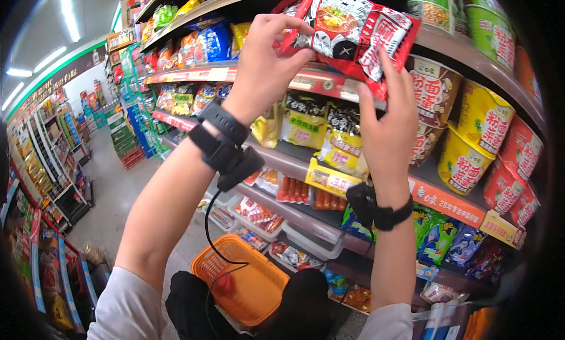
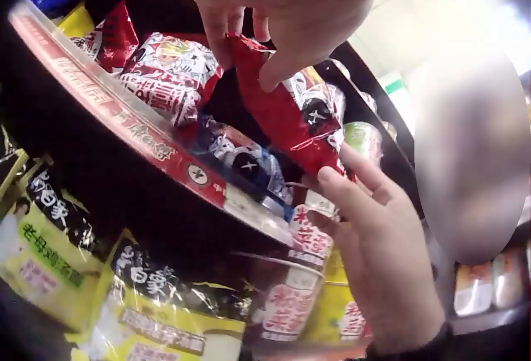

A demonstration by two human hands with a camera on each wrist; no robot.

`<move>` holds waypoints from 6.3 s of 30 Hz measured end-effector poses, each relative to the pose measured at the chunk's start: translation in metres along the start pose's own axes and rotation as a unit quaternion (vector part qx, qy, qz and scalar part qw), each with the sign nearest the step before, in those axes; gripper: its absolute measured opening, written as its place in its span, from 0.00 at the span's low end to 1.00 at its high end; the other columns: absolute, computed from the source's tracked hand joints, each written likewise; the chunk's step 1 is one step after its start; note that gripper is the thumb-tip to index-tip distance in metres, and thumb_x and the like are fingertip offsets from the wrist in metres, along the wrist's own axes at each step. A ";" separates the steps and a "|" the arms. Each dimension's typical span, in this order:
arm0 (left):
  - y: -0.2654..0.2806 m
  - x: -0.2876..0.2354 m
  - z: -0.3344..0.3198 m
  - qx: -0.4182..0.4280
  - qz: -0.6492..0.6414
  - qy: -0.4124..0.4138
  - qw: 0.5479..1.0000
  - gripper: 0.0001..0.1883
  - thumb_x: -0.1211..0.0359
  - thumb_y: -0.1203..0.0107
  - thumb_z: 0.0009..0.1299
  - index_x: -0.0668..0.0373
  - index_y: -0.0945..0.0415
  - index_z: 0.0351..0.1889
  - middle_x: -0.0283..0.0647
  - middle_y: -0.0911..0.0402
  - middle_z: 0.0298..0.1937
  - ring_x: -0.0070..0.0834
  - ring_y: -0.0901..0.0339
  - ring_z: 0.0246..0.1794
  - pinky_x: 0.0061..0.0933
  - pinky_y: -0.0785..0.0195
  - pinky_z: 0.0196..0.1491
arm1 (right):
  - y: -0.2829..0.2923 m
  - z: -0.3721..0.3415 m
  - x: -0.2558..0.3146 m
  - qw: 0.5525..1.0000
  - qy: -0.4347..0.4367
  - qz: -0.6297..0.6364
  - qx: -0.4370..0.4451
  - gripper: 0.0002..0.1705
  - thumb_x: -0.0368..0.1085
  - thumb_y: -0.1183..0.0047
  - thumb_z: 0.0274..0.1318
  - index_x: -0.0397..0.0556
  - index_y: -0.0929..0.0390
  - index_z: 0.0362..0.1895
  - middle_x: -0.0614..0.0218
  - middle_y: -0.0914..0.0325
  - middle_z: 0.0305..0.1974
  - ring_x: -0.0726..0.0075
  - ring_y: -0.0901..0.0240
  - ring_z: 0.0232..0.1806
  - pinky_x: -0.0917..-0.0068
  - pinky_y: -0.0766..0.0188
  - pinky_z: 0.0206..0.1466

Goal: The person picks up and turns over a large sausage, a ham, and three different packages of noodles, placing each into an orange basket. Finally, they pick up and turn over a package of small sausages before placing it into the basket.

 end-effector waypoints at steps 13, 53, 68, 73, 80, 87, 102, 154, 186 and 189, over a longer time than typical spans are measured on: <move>-0.071 0.058 0.034 0.134 -0.006 0.084 0.987 0.07 0.73 0.38 0.62 0.63 0.26 0.33 0.35 0.22 0.31 0.20 0.22 0.31 0.23 0.27 0.26 | -0.018 0.040 -0.035 0.978 0.117 -0.168 0.041 0.25 0.34 0.43 0.52 0.39 0.27 0.55 0.54 0.28 0.43 0.49 0.30 0.46 0.58 0.32 0.50; -0.090 0.024 0.012 0.202 0.177 -0.007 0.963 0.37 0.62 0.43 0.58 0.61 0.38 0.67 0.47 0.35 0.62 0.45 0.36 0.65 0.51 0.44 0.65 | -0.070 0.074 -0.073 0.967 0.073 -0.182 0.162 0.44 0.42 0.45 0.54 0.42 0.50 0.71 0.31 0.37 0.56 0.29 0.39 0.62 0.51 0.32 0.61; -0.086 0.026 0.002 0.216 0.214 0.024 0.953 0.39 0.61 0.43 0.58 0.55 0.40 0.70 0.42 0.38 0.68 0.40 0.45 0.72 0.63 0.59 0.70 | -0.065 0.056 -0.027 0.892 0.102 -0.381 0.221 0.32 0.41 0.44 0.47 0.40 0.28 0.58 0.58 0.38 0.65 0.60 0.41 0.64 0.52 0.42 0.62; -0.076 0.021 -0.001 0.236 0.199 -0.014 0.951 0.37 0.62 0.43 0.59 0.51 0.40 0.70 0.42 0.38 0.69 0.40 0.47 0.74 0.64 0.58 0.69 | -0.074 0.056 -0.043 0.842 0.052 -0.450 0.295 0.40 0.50 0.48 0.54 0.45 0.37 0.68 0.61 0.45 0.72 0.62 0.52 0.73 0.47 0.54 0.69; -0.046 0.010 0.015 0.181 0.161 -0.036 0.969 0.26 0.65 0.43 0.58 0.54 0.29 0.58 0.47 0.30 0.56 0.44 0.31 0.59 0.49 0.42 0.62 | -0.070 0.056 -0.049 0.834 0.000 -0.418 0.361 0.46 0.57 0.46 0.53 0.46 0.42 0.71 0.61 0.49 0.74 0.53 0.62 0.78 0.41 0.60 0.72; -0.034 0.018 0.014 0.195 0.181 -0.014 0.964 0.25 0.64 0.42 0.58 0.55 0.28 0.56 0.49 0.30 0.53 0.46 0.29 0.55 0.48 0.37 0.57 | -0.064 0.046 -0.002 0.833 0.118 -0.434 0.322 0.41 0.52 0.42 0.50 0.46 0.36 0.66 0.51 0.41 0.69 0.51 0.56 0.76 0.44 0.54 0.71; 0.001 0.021 0.019 0.151 0.242 -0.012 0.959 0.21 0.65 0.42 0.59 0.56 0.28 0.51 0.46 0.29 0.49 0.44 0.29 0.51 0.46 0.35 0.52 | -0.061 0.111 0.056 0.965 0.109 -0.105 0.216 0.14 0.42 0.47 0.51 0.44 0.17 0.28 0.50 0.20 0.25 0.45 0.21 0.31 0.57 0.24 0.40; -0.021 0.209 0.194 0.029 -0.068 0.454 0.888 0.09 0.77 0.40 0.63 0.62 0.26 0.40 0.27 0.30 0.19 0.12 0.32 0.16 0.33 0.17 0.35 | -0.117 0.144 0.023 0.966 0.164 -0.165 0.110 0.21 0.36 0.45 0.46 0.44 0.23 0.47 0.50 0.28 0.50 0.51 0.38 0.62 0.47 0.59 0.73; 0.063 0.160 0.091 -0.092 -0.457 0.300 0.832 0.22 0.69 0.42 0.69 0.68 0.33 0.58 0.49 0.23 0.54 0.39 0.22 0.52 0.41 0.26 0.57 | -0.113 0.153 0.015 0.981 0.151 -0.035 0.115 0.28 0.48 0.41 0.49 0.46 0.26 0.52 0.50 0.26 0.49 0.47 0.35 0.60 0.52 0.51 0.71; 0.088 0.089 0.012 -0.165 -0.372 0.266 0.874 0.19 0.73 0.41 0.67 0.65 0.30 0.55 0.42 0.20 0.48 0.30 0.20 0.46 0.36 0.25 0.53 | -0.114 0.150 0.019 0.926 -0.036 0.323 0.190 0.33 0.52 0.41 0.54 0.32 0.27 0.48 0.47 0.23 0.43 0.45 0.26 0.49 0.58 0.34 0.58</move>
Point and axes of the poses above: each hand's wrist, its own z-axis towards the middle knuckle, its own y-axis out of the back of the hand, x = y × z, the point moved 8 cm from there along z, towards the middle knuckle
